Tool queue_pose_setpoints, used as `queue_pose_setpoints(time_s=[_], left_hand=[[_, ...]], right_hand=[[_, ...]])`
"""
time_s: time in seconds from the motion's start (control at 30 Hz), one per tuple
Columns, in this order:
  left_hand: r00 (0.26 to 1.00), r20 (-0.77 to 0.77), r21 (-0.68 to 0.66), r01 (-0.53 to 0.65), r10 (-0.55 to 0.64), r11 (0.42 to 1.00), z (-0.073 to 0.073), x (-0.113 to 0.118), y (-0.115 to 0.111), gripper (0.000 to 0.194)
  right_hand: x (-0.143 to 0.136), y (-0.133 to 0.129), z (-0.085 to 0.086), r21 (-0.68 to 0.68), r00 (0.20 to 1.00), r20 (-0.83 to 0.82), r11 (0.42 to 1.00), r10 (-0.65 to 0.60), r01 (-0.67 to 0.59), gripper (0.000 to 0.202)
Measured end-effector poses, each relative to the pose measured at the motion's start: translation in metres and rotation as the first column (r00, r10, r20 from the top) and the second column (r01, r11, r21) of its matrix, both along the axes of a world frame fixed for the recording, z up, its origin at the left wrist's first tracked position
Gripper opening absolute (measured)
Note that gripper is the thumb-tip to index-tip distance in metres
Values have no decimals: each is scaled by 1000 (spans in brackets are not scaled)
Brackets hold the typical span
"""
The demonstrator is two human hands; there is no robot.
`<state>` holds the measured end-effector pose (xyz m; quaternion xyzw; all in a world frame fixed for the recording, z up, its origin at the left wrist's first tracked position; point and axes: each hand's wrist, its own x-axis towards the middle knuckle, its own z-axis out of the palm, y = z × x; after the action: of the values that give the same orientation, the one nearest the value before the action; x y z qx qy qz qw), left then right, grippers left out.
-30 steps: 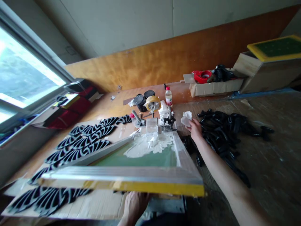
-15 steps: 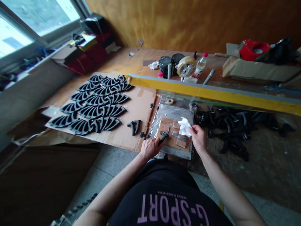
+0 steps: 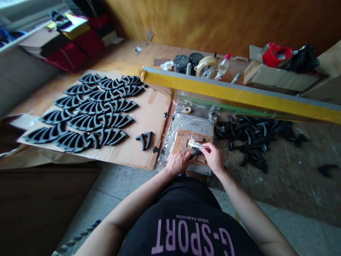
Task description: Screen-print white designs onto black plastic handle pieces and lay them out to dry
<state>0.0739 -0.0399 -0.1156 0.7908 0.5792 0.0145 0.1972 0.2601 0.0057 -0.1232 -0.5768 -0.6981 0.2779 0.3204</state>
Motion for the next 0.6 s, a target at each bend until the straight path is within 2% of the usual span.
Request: queue_pose_setpoints(time_s=[0.1,0.23,0.3,0.47,0.6], left_hand=[[1000,-7,26,13,-13,1000,-7,-1,1,40],[999,9,40,49,-49,998,-12,-3,2,41],[998,10,27,64,-65,998,-11,-4,4,38],[997,0,8,72,-72,997,-10,-4,6,36],[999,19,23,51,-51,998,-12,-3,5,37]], right_hand=[[3,0,-10,-177,990,-124,980,66,-87,18],[6,18,-20,-170,961,-161,953,224,-250,17],[1,31,-23,-211,950,-165,931,266,-297,17],[-16,48,-23,-266,954,-157,919,256,-291,20],[-11,43,-20,-180,955,-118,940,270,-288,21]])
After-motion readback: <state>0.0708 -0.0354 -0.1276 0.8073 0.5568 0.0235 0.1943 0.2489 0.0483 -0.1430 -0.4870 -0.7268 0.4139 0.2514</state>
